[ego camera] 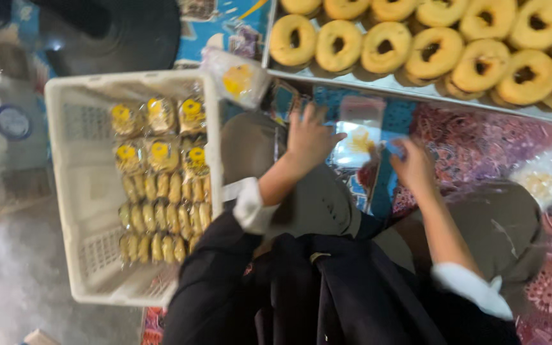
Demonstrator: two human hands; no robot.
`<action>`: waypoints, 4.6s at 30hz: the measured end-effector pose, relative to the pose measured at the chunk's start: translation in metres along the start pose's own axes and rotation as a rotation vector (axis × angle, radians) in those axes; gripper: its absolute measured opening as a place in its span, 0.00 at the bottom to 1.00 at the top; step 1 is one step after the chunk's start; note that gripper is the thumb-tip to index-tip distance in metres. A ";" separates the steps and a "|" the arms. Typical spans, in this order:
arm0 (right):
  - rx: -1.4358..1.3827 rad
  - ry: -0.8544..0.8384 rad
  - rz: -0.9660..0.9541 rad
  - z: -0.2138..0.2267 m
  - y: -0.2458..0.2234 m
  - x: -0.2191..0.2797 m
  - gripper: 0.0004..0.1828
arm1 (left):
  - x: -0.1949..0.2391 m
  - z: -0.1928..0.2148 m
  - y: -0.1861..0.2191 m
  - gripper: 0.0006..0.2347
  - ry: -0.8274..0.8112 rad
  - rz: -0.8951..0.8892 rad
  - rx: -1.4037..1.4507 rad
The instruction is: The person picks doughnuts from a tray and places them into small plastic bags, then puts the filled bags into a white basket. The person handles both plain and chocolate-topped doughnuts, repeating the process throughout the clip.
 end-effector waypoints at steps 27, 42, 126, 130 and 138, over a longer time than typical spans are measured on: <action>-0.752 -0.034 0.205 0.076 -0.206 -0.126 0.17 | 0.045 0.024 -0.126 0.23 0.739 0.410 2.563; -0.896 0.196 0.396 0.125 -0.191 -0.040 0.72 | 0.013 0.073 -0.043 0.23 0.616 0.334 2.649; 0.290 -0.504 0.147 -0.141 -0.033 -0.156 0.16 | -0.061 -0.170 -0.043 0.51 -0.210 0.182 -0.094; 0.428 -0.594 0.091 -0.083 -0.038 -0.123 0.11 | -0.051 -0.124 -0.021 0.46 0.127 0.123 0.228; -0.244 -0.147 0.772 0.075 -0.131 0.002 0.30 | 0.004 -0.094 0.001 0.25 0.089 0.671 2.452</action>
Point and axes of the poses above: each hand's wrist, its own x-axis away from the middle knuckle, its own z-axis out of the back of the hand, y = z × x, the point moved 7 cm from there along -x, towards the middle knuckle, and after that the axes turned 10 degrees about x, right-handed, at the moved point
